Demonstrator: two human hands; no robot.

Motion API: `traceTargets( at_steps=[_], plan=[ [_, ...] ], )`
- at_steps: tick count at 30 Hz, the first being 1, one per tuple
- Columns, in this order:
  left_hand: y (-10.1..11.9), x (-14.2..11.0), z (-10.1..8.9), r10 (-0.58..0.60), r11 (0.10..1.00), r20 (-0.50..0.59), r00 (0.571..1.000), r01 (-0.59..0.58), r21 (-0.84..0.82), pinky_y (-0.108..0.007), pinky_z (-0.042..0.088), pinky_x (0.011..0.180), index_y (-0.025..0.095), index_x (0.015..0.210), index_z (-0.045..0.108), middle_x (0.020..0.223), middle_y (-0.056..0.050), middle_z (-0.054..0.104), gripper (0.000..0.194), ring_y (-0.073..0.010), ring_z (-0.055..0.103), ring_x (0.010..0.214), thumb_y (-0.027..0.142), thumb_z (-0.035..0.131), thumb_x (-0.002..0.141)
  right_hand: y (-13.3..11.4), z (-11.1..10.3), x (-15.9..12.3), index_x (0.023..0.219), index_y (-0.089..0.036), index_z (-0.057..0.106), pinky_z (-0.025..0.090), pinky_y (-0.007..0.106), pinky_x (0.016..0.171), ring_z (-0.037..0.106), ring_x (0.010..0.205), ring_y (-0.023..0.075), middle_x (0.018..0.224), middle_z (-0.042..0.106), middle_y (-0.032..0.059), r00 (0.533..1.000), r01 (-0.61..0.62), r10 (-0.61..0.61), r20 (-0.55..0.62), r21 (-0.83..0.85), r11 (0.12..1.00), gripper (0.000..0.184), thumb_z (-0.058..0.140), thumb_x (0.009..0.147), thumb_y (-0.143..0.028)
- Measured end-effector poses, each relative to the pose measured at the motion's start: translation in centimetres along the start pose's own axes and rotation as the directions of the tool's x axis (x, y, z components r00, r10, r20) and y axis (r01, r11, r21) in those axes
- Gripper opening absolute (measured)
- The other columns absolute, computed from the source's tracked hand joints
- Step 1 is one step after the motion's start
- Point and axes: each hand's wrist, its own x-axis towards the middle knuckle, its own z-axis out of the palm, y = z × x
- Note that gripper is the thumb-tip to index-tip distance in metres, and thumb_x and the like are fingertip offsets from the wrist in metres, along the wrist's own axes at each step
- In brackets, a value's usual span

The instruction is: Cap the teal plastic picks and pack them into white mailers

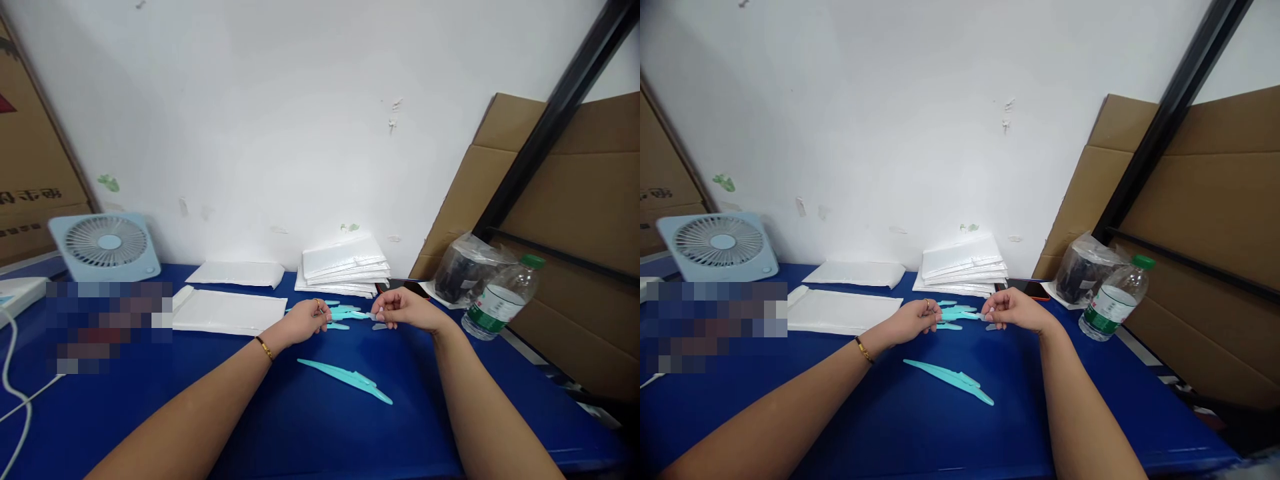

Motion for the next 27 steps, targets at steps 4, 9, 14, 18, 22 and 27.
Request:
traceTargets(
  at_steps=[4,9,14,18,22,27],
  plan=[
    [0.0,-0.1,0.0,-0.001,1.000,-0.001,1.000,0.001,0.008,-0.023,0.042,0.057,0.017,0.086,0.053,0.072,-0.002,0.064,0.030,-0.0127,0.053,0.061,0.045,0.046,0.078,0.2,0.7,0.6,0.083,-0.011,0.065,0.044,0.022,0.051,0.055,0.054,0.0103,0.062,0.059,0.0019,1.000,0.008,-0.008,0.002,0.001,1.000,0.034,0.071,0.065,-0.039],
    [-0.1,-0.1,-0.2,0.002,1.000,-0.011,1.000,-0.002,0.030,-0.023,0.040,0.056,0.018,0.084,0.054,0.071,-0.001,0.063,0.028,-0.0128,0.053,0.061,0.044,0.046,0.078,0.0,0.5,0.5,0.083,-0.012,0.064,0.044,0.022,0.052,0.055,0.054,0.0099,0.063,0.059,0.0018,1.000,0.013,-0.013,-0.013,-0.011,1.000,0.030,0.070,0.067,-0.036],
    [0.1,-0.1,-0.3,0.001,1.000,-0.029,1.000,0.000,0.022,-0.022,0.039,0.055,0.017,0.082,0.053,0.070,-0.001,0.063,0.028,-0.0126,0.052,0.060,0.044,0.045,0.078,0.0,0.3,0.3,0.082,-0.012,0.065,0.043,0.022,0.051,0.054,0.053,0.0094,0.063,0.059,0.0013,0.999,0.017,-0.017,-0.049,0.009,1.000,0.029,0.070,0.067,-0.036],
    [0.1,0.0,0.0,0.021,0.999,-0.009,1.000,-0.021,0.048,-0.022,0.039,0.055,0.017,0.086,0.054,0.072,-0.001,0.064,0.029,-0.0128,0.053,0.060,0.044,0.045,0.079,0.0,1.6,1.2,0.084,-0.013,0.064,0.045,0.023,0.052,0.057,0.054,0.0115,0.060,0.060,0.0012,1.000,0.015,-0.015,-0.022,-0.001,1.000,0.034,0.071,0.064,-0.040],
    [-0.3,0.0,0.0,0.059,0.974,-0.092,0.994,-0.037,0.222,-0.025,0.041,0.062,0.019,0.085,0.058,0.078,-0.003,0.065,0.027,-0.0157,0.056,0.070,0.041,0.042,0.082,0.7,1.9,1.9,0.088,-0.013,0.065,0.046,0.024,0.055,0.059,0.057,0.0135,0.061,0.062,0.0023,0.996,0.024,-0.030,-0.082,-0.081,0.996,0.036,0.066,0.068,-0.044],
    [0.3,-0.6,-0.3,0.210,0.863,-0.305,0.929,-0.029,0.505,-0.034,0.038,0.084,0.021,0.103,0.059,0.106,-0.007,0.059,0.029,-0.0240,0.050,0.102,0.035,0.052,0.078,2.5,0.0,2.0,0.077,-0.017,0.067,0.043,0.025,0.058,0.058,0.062,0.0150,0.069,0.065,0.0036,0.917,-0.103,-0.118,-0.382,-0.512,0.853,0.021,0.059,0.073,-0.035]
  ],
)
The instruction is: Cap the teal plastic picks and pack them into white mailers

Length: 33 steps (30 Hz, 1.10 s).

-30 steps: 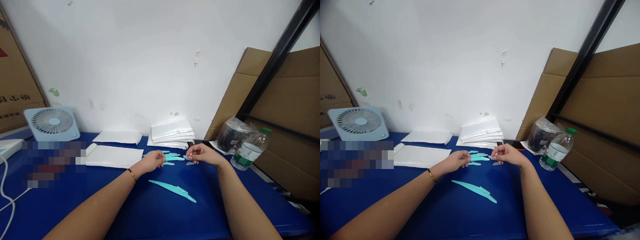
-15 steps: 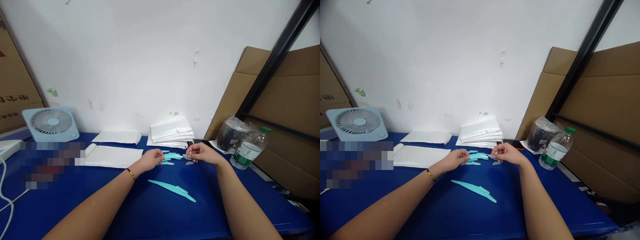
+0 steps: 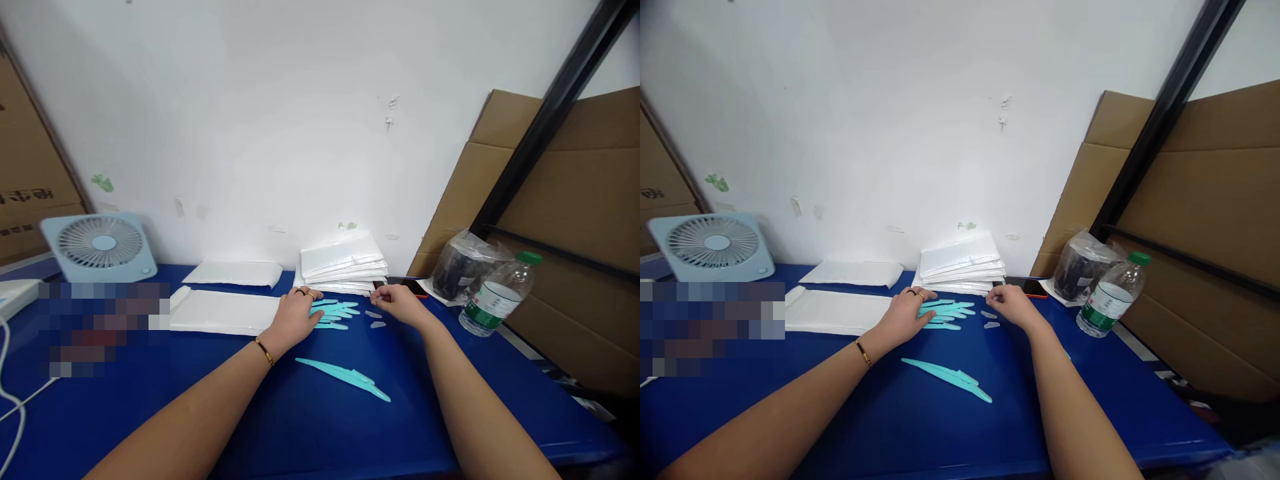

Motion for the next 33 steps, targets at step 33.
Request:
traceTargets(
  at_steps=[33],
  plan=[
    [-0.6,0.7,0.5,-0.066,0.870,0.245,0.967,0.176,-0.460,-0.023,0.041,0.055,0.017,0.081,0.053,0.071,0.000,0.056,0.030,-0.0117,0.053,0.060,0.046,0.045,0.078,-2.6,-0.7,-1.0,0.082,-0.012,0.060,0.039,0.019,0.042,0.054,0.043,0.0082,0.062,0.063,0.0014,0.953,-0.100,-0.076,0.293,0.540,0.836,0.035,0.069,0.067,-0.043]
  ],
)
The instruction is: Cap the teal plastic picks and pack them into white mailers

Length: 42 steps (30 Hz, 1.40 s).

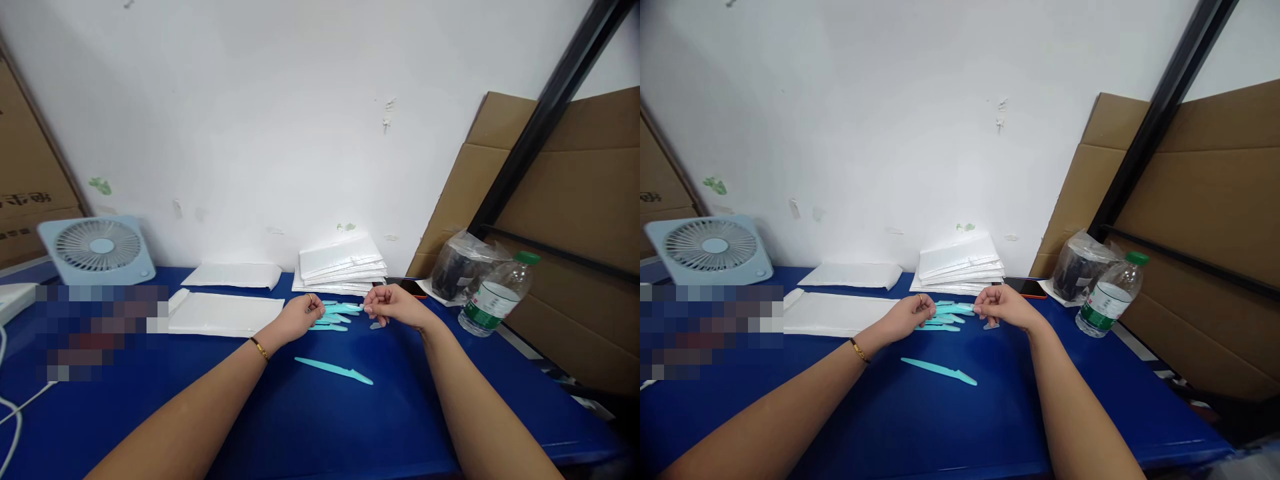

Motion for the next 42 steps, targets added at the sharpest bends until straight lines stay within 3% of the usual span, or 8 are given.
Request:
traceTargets(
  at_steps=[13,20,25,27,29,32,36,42],
  plan=[
    [0.6,-0.3,0.0,-0.018,1.000,0.005,1.000,0.018,-0.010,-0.022,0.041,0.056,0.017,0.081,0.053,0.071,-0.001,0.055,0.030,-0.0118,0.053,0.062,0.045,0.044,0.079,-0.1,0.0,-0.1,0.077,-0.013,0.058,0.039,0.019,0.042,0.050,0.042,0.0064,0.060,0.059,0.0000,0.999,0.016,-0.017,-0.038,-0.006,1.000,0.034,0.068,0.068,-0.044],
    [0.2,0.0,0.5,0.030,0.998,0.017,0.999,-0.031,0.063,-0.023,0.041,0.058,0.017,0.082,0.054,0.071,-0.001,0.056,0.029,-0.0128,0.053,0.063,0.043,0.042,0.081,-0.1,2.3,1.0,0.080,-0.014,0.058,0.040,0.020,0.044,0.054,0.046,0.0080,0.065,0.062,0.0014,1.000,0.009,-0.009,0.015,-0.001,1.000,0.036,0.067,0.068,-0.047],
    [0.7,-0.6,0.4,0.133,0.914,-0.182,0.974,-0.050,0.402,-0.032,0.038,0.082,0.020,0.098,0.059,0.102,-0.008,0.059,0.026,-0.0239,0.050,0.099,0.035,0.053,0.077,1.4,0.8,1.1,0.079,-0.016,0.063,0.040,0.022,0.049,0.054,0.053,0.0108,0.061,0.059,0.0001,0.991,0.006,-0.047,-0.122,-0.315,0.949,0.031,0.066,0.067,-0.045],
    [1.3,-1.2,0.5,0.167,0.891,-0.106,0.980,-0.104,0.442,-0.032,0.037,0.081,0.022,0.099,0.060,0.102,-0.007,0.059,0.030,-0.0247,0.050,0.100,0.037,0.058,0.073,2.4,-0.6,0.8,0.075,-0.017,0.065,0.039,0.022,0.049,0.053,0.055,0.0121,0.061,0.060,0.0004,0.990,-0.030,-0.038,-0.137,-0.463,0.886,0.028,0.070,0.062,-0.041],
    [1.8,-1.8,0.8,0.167,0.898,0.124,0.978,-0.203,0.389,-0.028,0.039,0.070,0.023,0.091,0.063,0.091,-0.004,0.062,0.030,-0.0213,0.055,0.085,0.043,0.063,0.068,3.1,-1.6,0.4,0.071,-0.017,0.066,0.039,0.022,0.049,0.054,0.058,0.0136,0.064,0.062,0.0014,0.995,-0.085,0.044,-0.089,-0.531,0.843,0.024,0.074,0.057,-0.036],
    [2.4,-2.5,1.5,0.158,0.899,0.372,0.915,-0.289,0.329,-0.024,0.036,0.055,0.023,0.076,0.065,0.075,-0.002,0.062,0.024,-0.0174,0.055,0.068,0.043,0.067,0.063,3.7,-2.0,0.2,0.064,-0.018,0.065,0.037,0.023,0.048,0.054,0.057,0.0141,0.063,0.063,0.0020,0.990,-0.133,0.130,-0.045,-0.554,0.822,0.018,0.074,0.055,-0.031],
    [2.2,-2.4,1.7,0.115,0.939,0.259,0.959,-0.190,0.287,-0.024,0.035,0.054,0.022,0.072,0.058,0.068,-0.001,0.062,0.013,-0.0152,0.054,0.062,0.033,0.054,0.075,3.1,-1.3,0.4,0.069,-0.017,0.061,0.039,0.022,0.047,0.055,0.053,0.0127,0.062,0.062,0.0016,0.994,-0.106,0.096,-0.044,-0.429,0.897,0.018,0.068,0.064,-0.033],
    [0.5,-0.5,0.6,-0.034,0.998,0.090,0.995,0.038,-0.048,-0.021,0.037,0.052,0.020,0.087,0.047,0.063,0.004,0.053,0.021,-0.0108,0.049,0.054,0.040,0.041,0.082,0.6,-0.1,0.4,0.082,-0.015,0.064,0.045,0.025,0.055,0.060,0.058,0.0140,0.063,0.062,0.0023,0.979,0.081,-0.107,-0.176,-0.152,0.985,0.027,0.066,0.070,-0.039]
  ],
)
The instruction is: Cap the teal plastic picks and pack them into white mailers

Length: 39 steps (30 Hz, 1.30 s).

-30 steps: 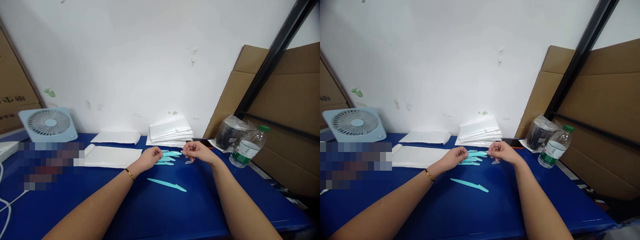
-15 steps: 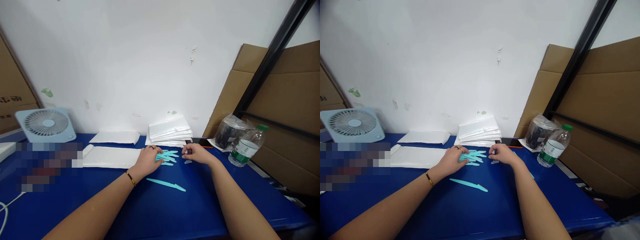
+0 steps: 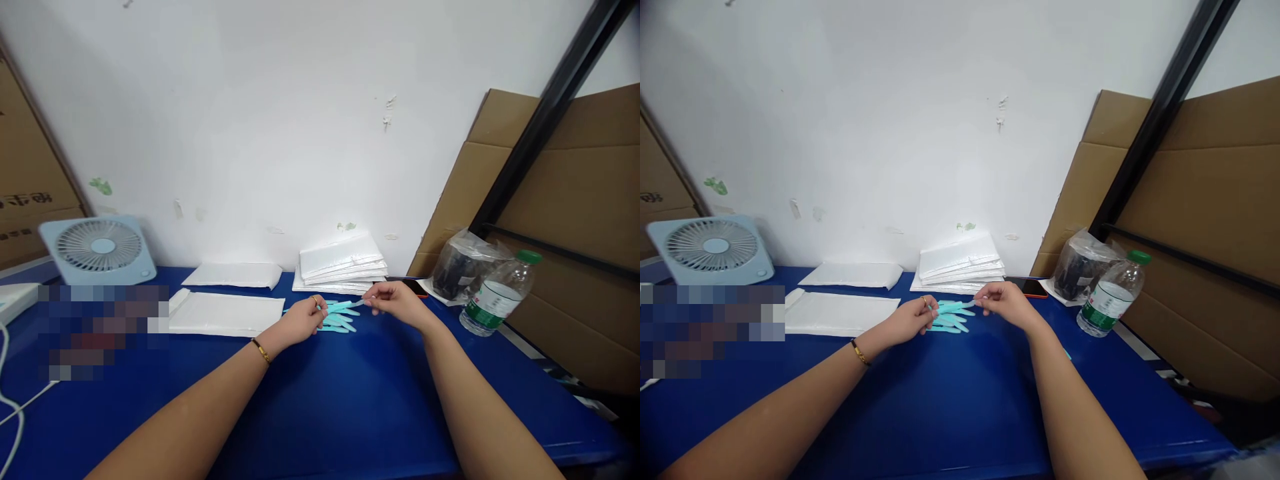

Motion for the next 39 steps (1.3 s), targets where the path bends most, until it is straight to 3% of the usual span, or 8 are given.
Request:
traceTargets(
  at_steps=[6,15,19,22,25,29,34,39],
  plan=[
    [-0.7,0.6,-0.2,-0.018,0.996,-0.018,1.000,0.017,-0.083,-0.019,0.030,0.047,0.020,0.086,0.049,0.059,0.006,0.046,0.025,-0.0085,0.038,0.051,0.043,0.044,0.079,-0.7,1.0,0.1,0.079,-0.016,0.067,0.047,0.028,0.062,0.059,0.064,0.0147,0.070,0.065,0.0037,0.986,0.115,-0.099,-0.133,0.119,0.986,0.028,0.075,0.060,-0.035],
    [-0.1,0.2,-0.1,0.000,1.000,0.034,0.999,0.001,-0.021,-0.019,0.033,0.050,0.019,0.087,0.050,0.063,0.004,0.050,0.030,-0.0094,0.043,0.054,0.047,0.043,0.079,-1.0,2.6,0.3,0.075,-0.015,0.068,0.045,0.026,0.057,0.057,0.062,0.0136,0.071,0.064,0.0035,0.987,0.157,-0.155,-0.041,0.050,0.986,0.025,0.074,0.061,-0.034],
    [0.4,-0.2,0.0,0.072,0.977,0.042,0.997,-0.079,0.196,-0.025,0.041,0.062,0.020,0.093,0.054,0.076,-0.001,0.059,0.034,-0.0147,0.053,0.068,0.048,0.039,0.082,-0.7,3.5,0.5,0.074,-0.015,0.067,0.045,0.027,0.058,0.057,0.065,0.0147,0.073,0.064,0.0040,0.986,0.169,-0.169,0.002,-0.019,0.985,0.023,0.073,0.062,-0.034],
    [0.0,-0.4,-0.1,0.224,0.835,-0.098,0.970,-0.139,0.532,-0.039,0.033,0.093,0.023,0.109,0.054,0.115,-0.007,0.056,0.047,-0.0263,0.044,0.112,0.052,0.053,0.073,-0.3,3.4,0.5,0.081,-0.016,0.067,0.046,0.028,0.062,0.058,0.070,0.0161,0.078,0.064,0.0038,0.984,0.176,-0.171,0.048,-0.126,0.976,0.026,0.071,0.064,-0.037],
    [-0.9,-0.2,-0.3,0.212,0.712,-0.110,0.971,-0.076,0.698,-0.045,0.018,0.104,0.020,0.129,0.040,0.135,-0.012,0.040,0.080,-0.0320,0.025,0.128,0.061,0.059,0.064,0.2,3.1,0.5,0.108,-0.021,0.060,0.043,0.035,0.083,0.054,0.099,0.0225,0.108,0.059,0.0067,0.975,0.216,-0.196,0.101,-0.266,0.939,0.054,0.074,0.059,-0.040],
    [-1.2,0.2,0.1,0.156,0.690,0.006,0.988,-0.113,0.715,-0.040,0.031,0.097,0.017,0.132,0.036,0.130,-0.013,0.045,0.069,-0.0286,0.036,0.121,0.054,0.048,0.076,0.9,3.5,0.6,0.132,-0.022,0.040,0.033,0.043,0.096,0.038,0.119,0.0297,0.130,0.042,0.0121,0.983,0.161,-0.107,0.147,-0.430,0.888,0.090,0.075,0.053,-0.047],
    [0.2,0.1,1.6,0.215,0.614,0.051,0.975,-0.175,0.770,-0.035,0.043,0.079,0.017,0.107,0.055,0.105,-0.011,0.058,0.035,-0.0262,0.051,0.099,0.032,0.049,0.076,0.4,4.9,0.5,0.109,-0.020,0.056,0.042,0.030,0.079,0.053,0.090,0.0191,0.102,0.053,0.0066,0.960,0.220,-0.092,0.263,-0.512,0.830,0.044,0.064,0.067,-0.029],
    [0.4,0.0,2.1,0.194,0.626,0.085,0.977,-0.190,0.757,-0.031,0.044,0.073,0.014,0.092,0.056,0.090,-0.010,0.061,0.024,-0.0224,0.057,0.081,0.027,0.051,0.072,-0.8,6.6,0.4,0.089,-0.016,0.055,0.041,0.026,0.066,0.052,0.077,0.0175,0.087,0.054,0.0049,0.952,0.272,-0.082,0.296,-0.686,0.675,0.030,0.059,0.059,-0.018]
  ],
)
